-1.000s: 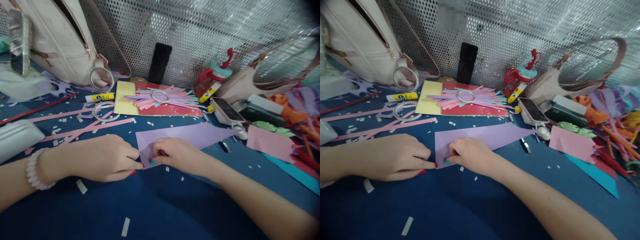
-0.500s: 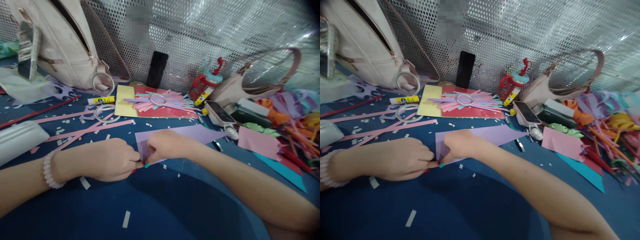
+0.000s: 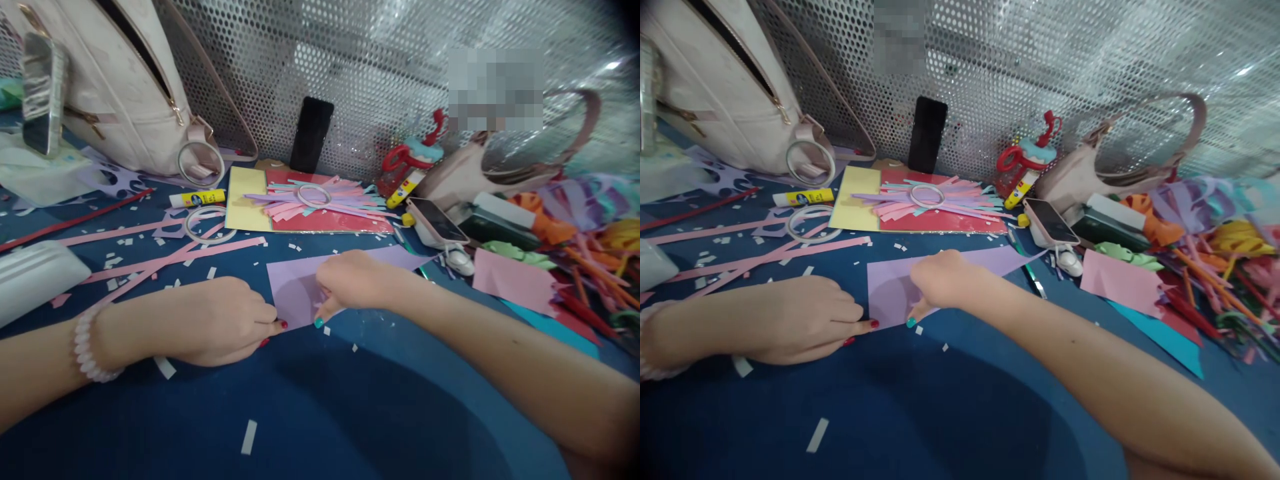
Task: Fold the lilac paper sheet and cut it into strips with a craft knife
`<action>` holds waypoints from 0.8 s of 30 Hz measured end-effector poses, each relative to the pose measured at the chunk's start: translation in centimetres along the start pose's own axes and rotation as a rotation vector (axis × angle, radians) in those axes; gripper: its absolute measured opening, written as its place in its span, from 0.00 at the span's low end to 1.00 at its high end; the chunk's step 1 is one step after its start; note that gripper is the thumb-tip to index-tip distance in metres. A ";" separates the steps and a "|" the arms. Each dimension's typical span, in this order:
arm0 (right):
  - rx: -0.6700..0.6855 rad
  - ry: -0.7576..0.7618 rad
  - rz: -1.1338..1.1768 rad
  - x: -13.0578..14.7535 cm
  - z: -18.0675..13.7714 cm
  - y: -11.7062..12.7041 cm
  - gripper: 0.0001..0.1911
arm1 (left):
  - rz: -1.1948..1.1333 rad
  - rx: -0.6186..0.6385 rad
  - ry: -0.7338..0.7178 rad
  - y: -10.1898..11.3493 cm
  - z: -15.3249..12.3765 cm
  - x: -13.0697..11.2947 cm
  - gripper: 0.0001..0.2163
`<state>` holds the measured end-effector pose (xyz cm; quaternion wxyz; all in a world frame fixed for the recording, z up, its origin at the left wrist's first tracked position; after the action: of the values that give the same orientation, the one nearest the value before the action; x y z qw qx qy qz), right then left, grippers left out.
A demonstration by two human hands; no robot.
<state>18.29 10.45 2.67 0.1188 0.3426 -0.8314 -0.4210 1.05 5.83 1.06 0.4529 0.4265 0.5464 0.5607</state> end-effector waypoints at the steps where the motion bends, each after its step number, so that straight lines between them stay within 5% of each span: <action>1: 0.004 -0.018 -0.004 -0.2 -0.1 -0.1 0.22 | 0.000 -0.002 -0.001 0.0 0.0 0.0 0.07; 9: -0.009 -0.041 0.077 -1.3 -0.7 -0.8 0.21 | -0.083 -0.059 -0.017 -0.1 -0.1 0.2 0.11; 17: -0.112 0.158 0.579 -1.9 -1.6 -2.1 0.07 | -0.185 -0.100 0.042 -0.9 -0.1 1.0 0.13; 24: -0.221 0.121 0.590 -0.5 -1.5 -2.0 0.10 | -0.186 -0.124 0.041 -1.4 0.0 1.1 0.13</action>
<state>20.32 9.02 2.11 0.3213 0.0960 -0.8357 -0.4349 0.86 6.89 -0.34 0.5170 0.3335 0.5571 0.5578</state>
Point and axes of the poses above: each hand's wrist, its own z-axis towards the middle knuckle, its own y-axis out of the back of the hand, x = y × z, the point moved 3 cm from there along z, towards the middle knuckle, and after that the axes turned 4 degrees about y, right-handed, at the moved point
